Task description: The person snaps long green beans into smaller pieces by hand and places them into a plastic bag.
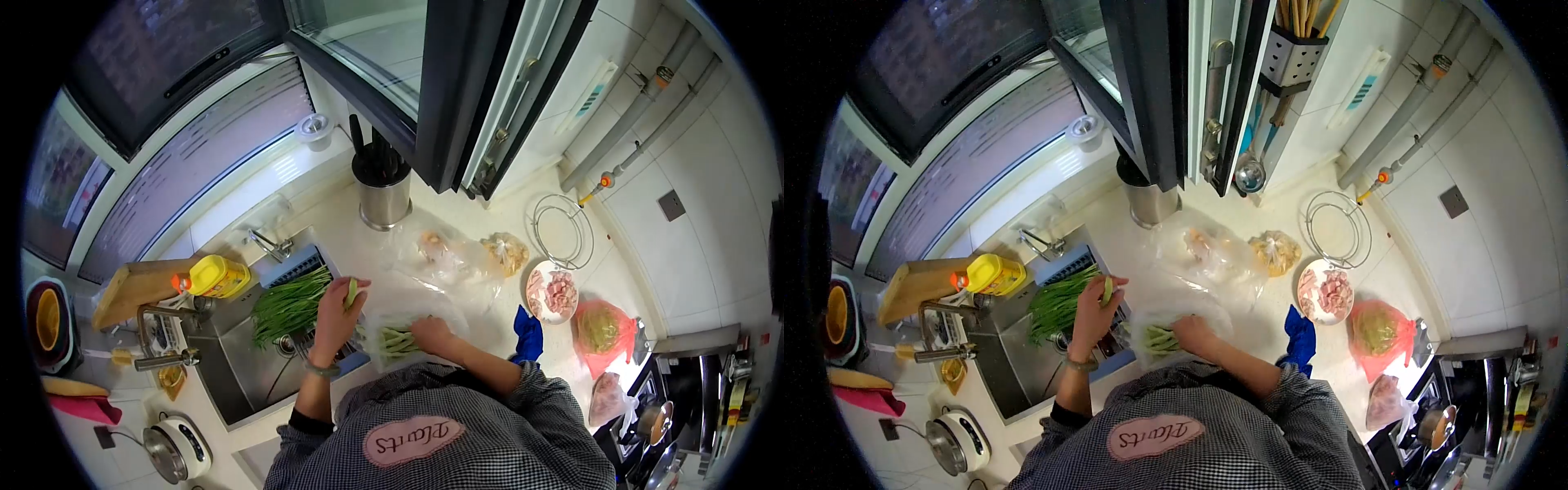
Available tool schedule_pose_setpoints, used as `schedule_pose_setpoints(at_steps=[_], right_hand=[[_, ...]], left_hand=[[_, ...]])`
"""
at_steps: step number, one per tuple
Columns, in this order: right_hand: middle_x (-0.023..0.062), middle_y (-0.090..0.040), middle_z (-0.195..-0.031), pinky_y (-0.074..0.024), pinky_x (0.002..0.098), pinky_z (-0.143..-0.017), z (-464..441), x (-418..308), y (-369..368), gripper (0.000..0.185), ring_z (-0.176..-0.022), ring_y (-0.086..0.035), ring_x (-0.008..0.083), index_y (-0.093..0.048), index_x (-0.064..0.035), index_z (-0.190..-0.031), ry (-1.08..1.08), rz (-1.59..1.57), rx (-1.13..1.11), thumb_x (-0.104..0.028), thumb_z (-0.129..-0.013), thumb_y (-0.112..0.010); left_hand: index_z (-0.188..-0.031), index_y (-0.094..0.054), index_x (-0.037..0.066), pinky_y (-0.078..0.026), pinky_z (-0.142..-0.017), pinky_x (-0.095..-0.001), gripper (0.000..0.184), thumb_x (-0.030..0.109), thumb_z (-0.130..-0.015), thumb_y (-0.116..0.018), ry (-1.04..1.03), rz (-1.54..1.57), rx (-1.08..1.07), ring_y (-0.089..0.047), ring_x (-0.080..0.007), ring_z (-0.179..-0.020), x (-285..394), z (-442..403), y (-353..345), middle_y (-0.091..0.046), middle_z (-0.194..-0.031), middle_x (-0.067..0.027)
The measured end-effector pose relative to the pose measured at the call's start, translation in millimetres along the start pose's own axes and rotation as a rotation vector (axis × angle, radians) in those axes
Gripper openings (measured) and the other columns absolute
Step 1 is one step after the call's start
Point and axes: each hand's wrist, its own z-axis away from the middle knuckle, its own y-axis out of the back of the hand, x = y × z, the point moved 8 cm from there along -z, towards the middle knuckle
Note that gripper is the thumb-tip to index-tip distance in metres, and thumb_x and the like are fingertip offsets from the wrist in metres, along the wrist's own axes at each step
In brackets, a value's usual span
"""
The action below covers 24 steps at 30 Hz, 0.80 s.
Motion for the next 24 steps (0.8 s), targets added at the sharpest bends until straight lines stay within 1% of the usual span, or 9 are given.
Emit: schedule_pose_setpoints(at_steps=[2,4,5,7,14,17,19,23,24], right_hand=[[0.0168,-0.067,-0.082,-0.053,0.0415,-0.077,0.4,11.9,-19.9,0.017,-0.085,-0.066,0.0293,-0.069,-0.0052,-0.084,-0.082,0.145,0.021,-0.018,-0.082,-0.058],[0.0177,-0.067,-0.085,-0.0522,0.0434,-0.079,8.2,13.9,-3.0,0.015,-0.086,-0.066,0.0321,-0.067,-0.0032,-0.079,-0.024,0.168,0.306,-0.016,-0.08,-0.058],[0.0177,-0.067,-0.085,-0.0522,0.0434,-0.079,6.7,15.9,-1.4,0.015,-0.086,-0.066,0.0321,-0.067,-0.0032,-0.079,-0.023,0.17,0.307,-0.016,-0.08,-0.058],[0.0145,-0.068,-0.095,-0.0499,0.0453,-0.083,6.3,25.5,3.9,0.015,-0.089,-0.065,0.0331,-0.066,-0.0038,-0.082,-0.166,-0.067,0.098,-0.017,-0.08,-0.06],[0.0148,-0.068,-0.094,-0.0479,0.0478,-0.088,16.7,31.3,-10.4,0.02,-0.093,-0.065,0.0342,-0.064,-0.0025,-0.093,-0.173,0.084,0.128,-0.015,-0.078,-0.06],[0.0174,-0.067,-0.098,-0.0465,0.047,-0.092,13.0,37.9,-19.7,0.025,-0.098,-0.064,0.0336,-0.063,-0.0011,-0.099,-0.148,0.09,0.076,-0.014,-0.078,-0.061],[0.019,-0.064,-0.105,-0.0449,0.0464,-0.095,10.3,45.4,-26.8,0.027,-0.104,-0.062,0.0336,-0.061,-0.0009,-0.103,-0.263,0.012,-0.081,-0.013,-0.078,-0.061],[0.018,-0.065,-0.106,-0.045,0.0466,-0.095,20.6,30.4,-3.1,0.027,-0.103,-0.062,0.0338,-0.06,-0.0015,-0.105,-0.229,0.015,-0.027,-0.012,-0.08,-0.06],[0.0169,-0.066,-0.103,-0.0452,0.0468,-0.095,21.7,20.7,6.9,0.026,-0.1,-0.063,0.0344,-0.06,-0.0024,-0.104,-0.176,0.023,0.094,-0.014,-0.081,-0.06]], left_hand=[[-0.105,-0.068,0.005,-0.048,-0.069,-0.0337,0.018,0.01,-0.089,-0.063,0.066,0.007,-0.007,-0.059,-0.0228,-0.077,-3.2,23.2,2.7,-0.06,-0.1,-0.0103],[-0.105,-0.069,0.005,-0.046,-0.066,-0.0319,0.017,0.01,-0.089,-0.063,0.157,0.026,0.03,-0.056,-0.0203,-0.071,-16.4,42.5,6.3,-0.06,-0.093,-0.0084],[-0.105,-0.069,0.005,-0.046,-0.066,-0.0319,0.017,0.01,-0.089,-0.063,0.156,0.027,0.032,-0.056,-0.0203,-0.071,-20.2,50.5,6.8,-0.06,-0.093,-0.0084],[-0.105,-0.069,0.006,-0.045,-0.062,-0.0309,0.017,0.009,-0.089,-0.063,0.188,0.019,0.049,-0.055,-0.0188,-0.067,-29.8,64.8,7.4,-0.061,-0.086,-0.0075],[-0.106,-0.068,0.005,-0.046,-0.063,-0.0302,0.018,0.011,-0.091,-0.063,0.22,0.061,0.007,-0.056,-0.0166,-0.068,-30.4,73.8,-9.6,-0.065,-0.085,-0.0079],[-0.107,-0.068,0.004,-0.048,-0.066,-0.0304,0.018,0.011,-0.091,-0.062,0.187,0.11,0.006,-0.06,-0.0169,-0.072,-19.1,75.0,-10.7,-0.067,-0.088,-0.0091],[-0.107,-0.068,0.004,-0.049,-0.069,-0.0309,0.018,0.011,-0.091,-0.062,0.269,0.017,-0.072,-0.063,-0.0179,-0.077,-17.4,75.8,-11.6,-0.068,-0.092,-0.0111],[-0.107,-0.068,0.004,-0.05,-0.07,-0.0304,0.018,0.011,-0.09,-0.063,0.237,0.065,-0.073,-0.064,-0.0188,-0.079,-17.9,78.5,-17.7,-0.068,-0.093,-0.0125],[-0.106,-0.068,0.004,-0.05,-0.071,-0.0302,0.019,0.011,-0.09,-0.064,0.223,0.081,-0.06,-0.065,-0.019,-0.08,-17.6,78.9,-18.7,-0.068,-0.093,-0.0126]])
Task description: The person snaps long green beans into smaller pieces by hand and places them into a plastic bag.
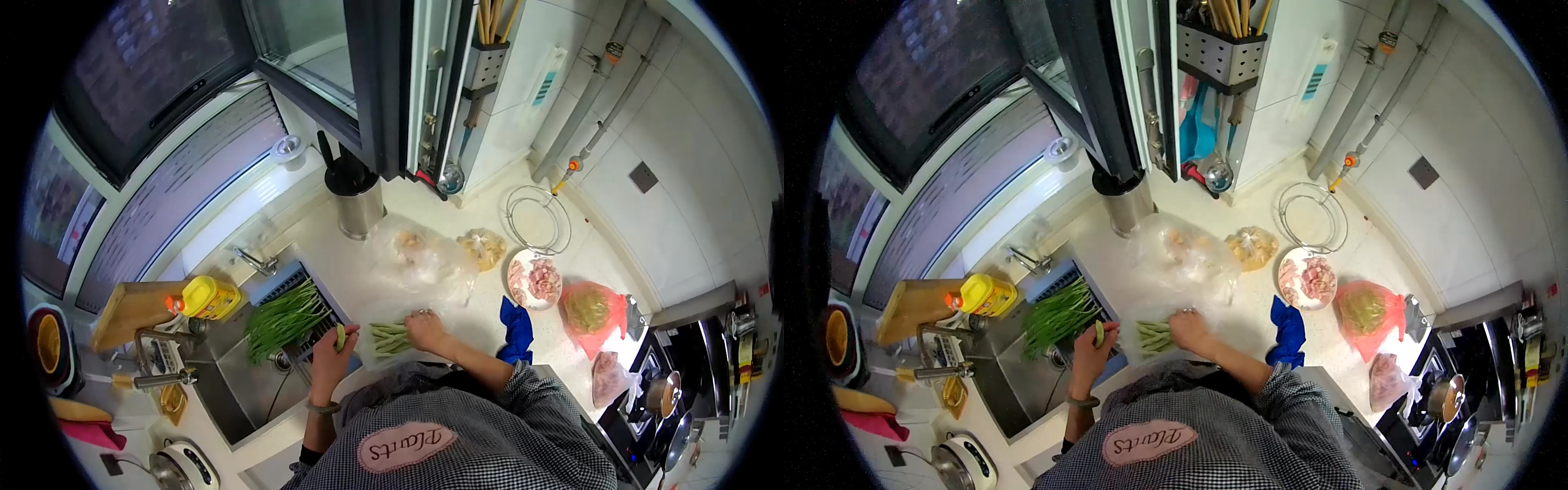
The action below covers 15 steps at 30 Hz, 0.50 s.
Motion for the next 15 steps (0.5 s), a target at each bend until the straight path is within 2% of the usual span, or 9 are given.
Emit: schedule_pose_setpoints(at_steps=[1,4,7,9,10,11,12,14,15], right_hand=[[0.0159,-0.067,-0.101,-0.0454,0.047,-0.094,3.0,-9.1,10.0,0.025,-0.097,-0.064,0.0349,-0.06,-0.0034,-0.104,0.047,-0.007,0.12,-0.016,-0.082,-0.059],[0.0169,-0.068,-0.096,-0.0476,0.0468,-0.089,11.7,-25.6,34.8,0.024,-0.091,-0.065,0.0359,-0.06,-0.0042,-0.104,0.091,-0.145,0.265,-0.019,-0.085,-0.059],[0.0194,-0.067,-0.091,-0.049,0.0471,-0.08,27.4,-34.4,74.7,0.02,-0.089,-0.064,0.0376,-0.06,-0.0047,-0.1,0.004,-0.414,0.235,-0.02,-0.087,-0.059],[0.0196,-0.067,-0.09,-0.0493,0.047,-0.077,43.8,-44.0,102.2,0.019,-0.087,-0.064,0.038,-0.059,-0.0044,-0.099,-0.01,-0.499,0.247,-0.019,-0.087,-0.059],[0.0188,-0.067,-0.09,-0.0499,0.0459,-0.075,50.7,-52.8,117.8,0.017,-0.086,-0.064,0.0376,-0.06,-0.0043,-0.098,0.066,-0.512,0.303,-0.018,-0.088,-0.059],[0.018,-0.068,-0.091,-0.0505,0.0448,-0.073,58.4,-61.8,134.2,0.016,-0.085,-0.065,0.0371,-0.06,-0.0042,-0.097,0.151,-0.522,0.359,-0.017,-0.088,-0.06],[0.018,-0.068,-0.091,-0.0505,0.0448,-0.073,66.9,-65.6,146.4,0.016,-0.085,-0.065,0.0371,-0.06,-0.0042,-0.097,0.143,-0.532,0.36,-0.017,-0.088,-0.06],[0.016,-0.069,-0.094,-0.0519,0.0384,-0.07,78.9,-65.4,165.2,0.015,-0.083,-0.067,0.0293,-0.06,-0.0034,-0.096,0.142,-0.896,0.262,-0.017,-0.089,-0.062],[0.016,-0.069,-0.094,-0.0519,0.0384,-0.07,83.8,-64.1,174.1,0.015,-0.083,-0.067,0.0293,-0.06,-0.0034,-0.096,0.139,-0.897,0.264,-0.017,-0.089,-0.062]], left_hand=[[-0.106,-0.068,0.004,-0.05,-0.071,-0.0299,0.019,0.011,-0.089,-0.065,-0.014,0.016,0.005,-0.065,-0.0192,-0.08,0.7,1.2,-1.0,-0.068,-0.093,-0.0126],[-0.11,-0.066,0.004,-0.05,-0.076,-0.0309,0.023,0.011,-0.088,-0.066,0.002,-0.027,-0.107,-0.065,-0.0212,-0.088,8.5,3.4,-13.3,-0.068,-0.1,-0.0137],[-0.116,-0.063,0.003,-0.048,-0.082,-0.0327,0.029,0.01,-0.088,-0.065,-0.196,-0.061,-0.103,-0.064,-0.0235,-0.097,28.8,2.8,-28.2,-0.065,-0.11,-0.0139],[-0.119,-0.062,0.003,-0.048,-0.084,-0.0337,0.031,0.01,-0.088,-0.065,-0.188,-0.045,-0.142,-0.063,-0.0244,-0.1,36.0,5.1,-39.0,-0.064,-0.114,-0.0138],[-0.121,-0.061,0.003,-0.047,-0.087,-0.0346,0.034,0.011,-0.089,-0.064,-0.163,-0.03,-0.138,-0.061,-0.0253,-0.104,36.0,5.7,-40.7,-0.063,-0.118,-0.0136],[-0.122,-0.061,0.003,-0.049,-0.08,-0.033,0.036,0.01,-0.087,-0.067,-0.147,-0.036,-0.144,-0.064,-0.0234,-0.095,31.2,5.1,-42.4,-0.065,-0.11,-0.0122],[-0.122,-0.061,0.003,-0.049,-0.08,-0.033,0.036,0.01,-0.087,-0.067,-0.144,-0.042,-0.154,-0.064,-0.0234,-0.095,29.9,8.1,-40.2,-0.065,-0.11,-0.0122],[-0.119,-0.063,0.002,-0.05,-0.07,-0.0303,0.035,0.009,-0.085,-0.069,0.001,-0.042,-0.208,-0.064,-0.0202,-0.083,19.6,9.3,-37.7,-0.066,-0.102,-0.0116],[-0.119,-0.063,0.002,-0.05,-0.07,-0.0303,0.035,0.009,-0.085,-0.069,0.001,-0.043,-0.211,-0.064,-0.0202,-0.083,22.3,9.4,-35.2,-0.066,-0.102,-0.0116]])
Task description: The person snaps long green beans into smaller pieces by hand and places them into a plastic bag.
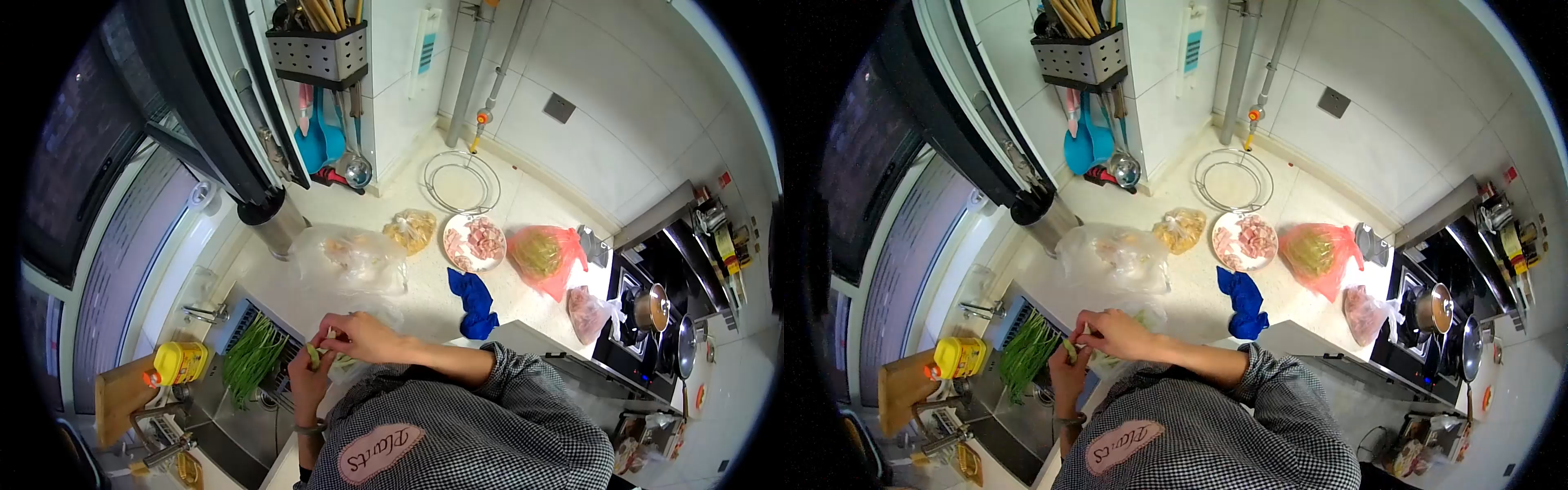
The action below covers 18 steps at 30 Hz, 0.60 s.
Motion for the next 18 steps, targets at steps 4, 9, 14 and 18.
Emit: schedule_pose_setpoints(at_steps=[4,9,14,18], right_hand=[[0.0128,-0.069,-0.097,-0.0517,0.03,-0.073,0.9,-12.8,10.4,0.021,-0.083,-0.067,0.0191,-0.063,-0.0041,-0.109,0.131,-0.198,-0.022,-0.014,-0.09,-0.062],[0.0104,-0.069,-0.095,-0.0519,0.0258,-0.076,5.8,-25.2,17.3,0.024,-0.085,-0.067,0.0144,-0.062,-0.0016,-0.117,0.155,-0.593,0.009,-0.008,-0.095,-0.057],[0.0106,-0.068,-0.095,-0.0525,0.0279,-0.075,12.8,-41.3,45.3,0.022,-0.084,-0.068,0.018,-0.064,-0.0019,-0.11,0.285,-0.222,0.191,-0.004,-0.088,-0.064],[0.0114,-0.068,-0.094,-0.0532,0.0312,-0.074,19.9,-61.7,53.9,0.025,-0.084,-0.067,0.0231,-0.065,-0.0015,-0.108,0.47,0.056,0.261,0.0,-0.082,-0.066]], left_hand=[[-0.114,-0.067,0.003,-0.047,-0.061,-0.029,0.032,0.006,-0.083,-0.072,-0.334,-0.062,0.128,-0.061,-0.019,-0.073,38.6,1.4,20.1,-0.066,-0.094,-0.0117],[-0.113,-0.069,0.008,-0.048,-0.064,-0.0317,0.035,0.005,-0.078,-0.073,-0.577,-0.117,0.353,-0.061,-0.0233,-0.078,92.3,20.1,35.7,-0.064,-0.092,-0.0102],[-0.112,-0.071,0.015,-0.048,-0.064,-0.0316,0.039,0.006,-0.074,-0.075,-0.576,-0.237,0.4,-0.058,-0.02,-0.077,119.9,28.3,45.8,-0.064,-0.085,-0.0033],[-0.11,-0.071,0.018,-0.046,-0.06,-0.031,0.038,0.01,-0.074,-0.076,-0.636,-0.407,0.466,-0.056,-0.0187,-0.072,129.9,35.3,49.0,-0.063,-0.082,-0.0003]])
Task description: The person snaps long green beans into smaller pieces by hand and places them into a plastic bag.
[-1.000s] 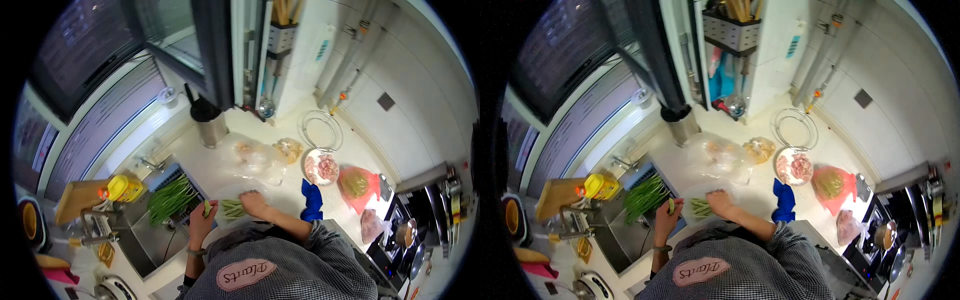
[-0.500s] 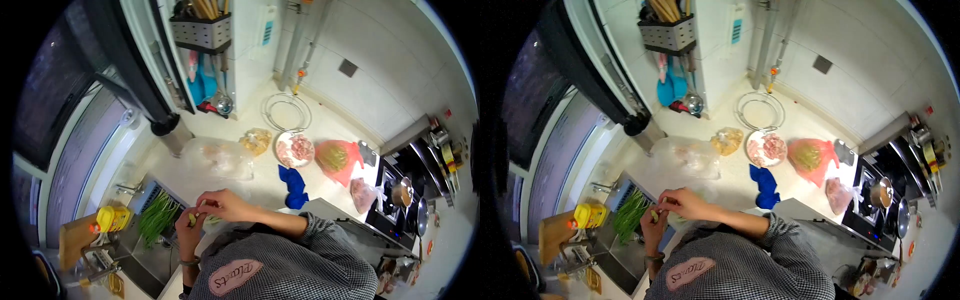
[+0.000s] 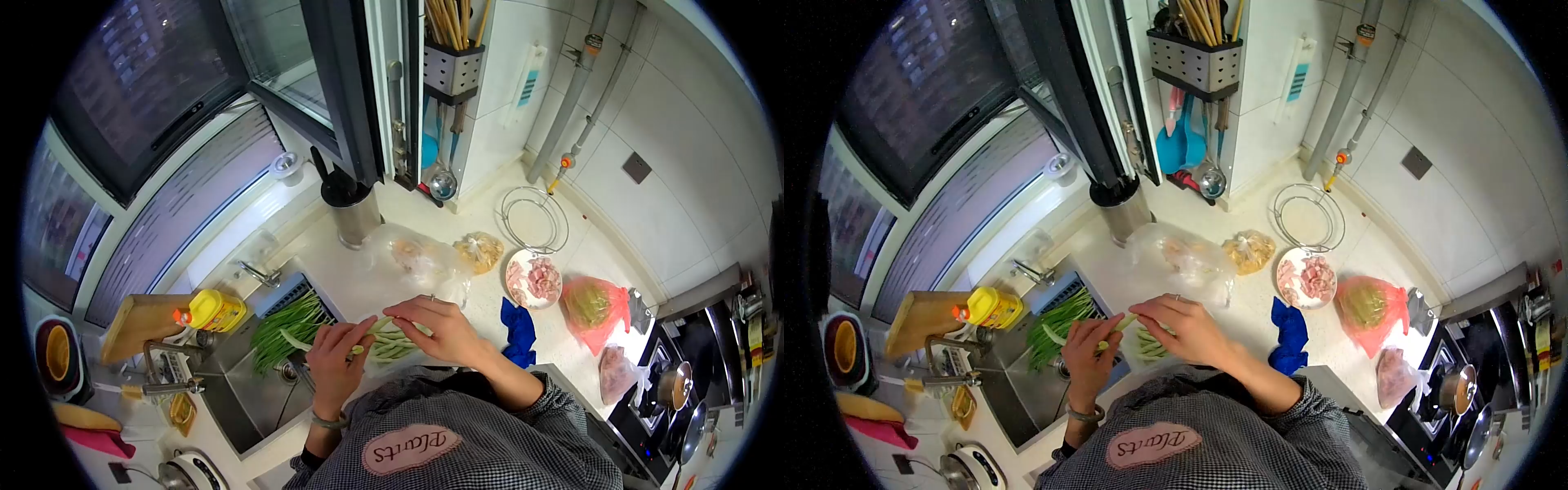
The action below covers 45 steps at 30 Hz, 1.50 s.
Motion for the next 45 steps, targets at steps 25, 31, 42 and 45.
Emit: schedule_pose_setpoints(at_steps=[25,31,42,45], right_hand=[[0.0106,-0.064,-0.074,-0.0488,0.0279,-0.057,11.4,9.8,-28.5,0.018,-0.062,-0.062,0.0171,-0.068,0.0032,-0.096,-0.17,-0.029,0.031,0.001,-0.079,-0.063],[0.009,-0.067,-0.078,-0.0497,0.0249,-0.058,25.6,46.7,-50.5,0.017,-0.068,-0.063,0.0127,-0.067,0.0073,-0.101,-0.469,-0.5,0.058,0.0,-0.089,-0.058],[0.0123,-0.067,-0.083,-0.0525,0.0306,-0.065,-7.6,-7.5,-27.6,0.016,-0.072,-0.065,0.0218,-0.066,0.0045,-0.099,-0.114,0.095,-0.218,-0.004,-0.085,-0.063],[0.0145,-0.065,-0.085,-0.0527,0.0348,-0.067,-8.6,-14.1,-30.9,0.017,-0.075,-0.064,0.0296,-0.067,0.0015,-0.097,-0.018,0.174,-0.276,-0.005,-0.082,-0.063]], left_hand=[[-0.093,-0.073,0.012,-0.048,-0.057,-0.0307,0.029,0.002,-0.066,-0.068,-0.189,-0.219,0.075,-0.059,-0.0185,-0.071,16.8,6.3,2.4,-0.067,-0.082,0.0013],[-0.094,-0.073,0.012,-0.048,-0.058,-0.0307,0.029,0.001,-0.067,-0.068,-0.149,-0.191,0.081,-0.059,-0.0186,-0.072,12.2,8.8,5.0,-0.067,-0.082,0.0004],[-0.101,-0.074,0.019,-0.047,-0.06,-0.0305,0.036,0.011,-0.066,-0.076,-0.111,-0.186,0.016,-0.057,-0.0179,-0.074,7.6,3.5,17.4,-0.063,-0.084,0.0035],[-0.1,-0.074,0.021,-0.046,-0.06,-0.0302,0.037,0.01,-0.065,-0.075,-0.138,-0.244,-0.024,-0.056,-0.0171,-0.073,11.2,-0.5,17.6,-0.062,-0.083,0.0047]])
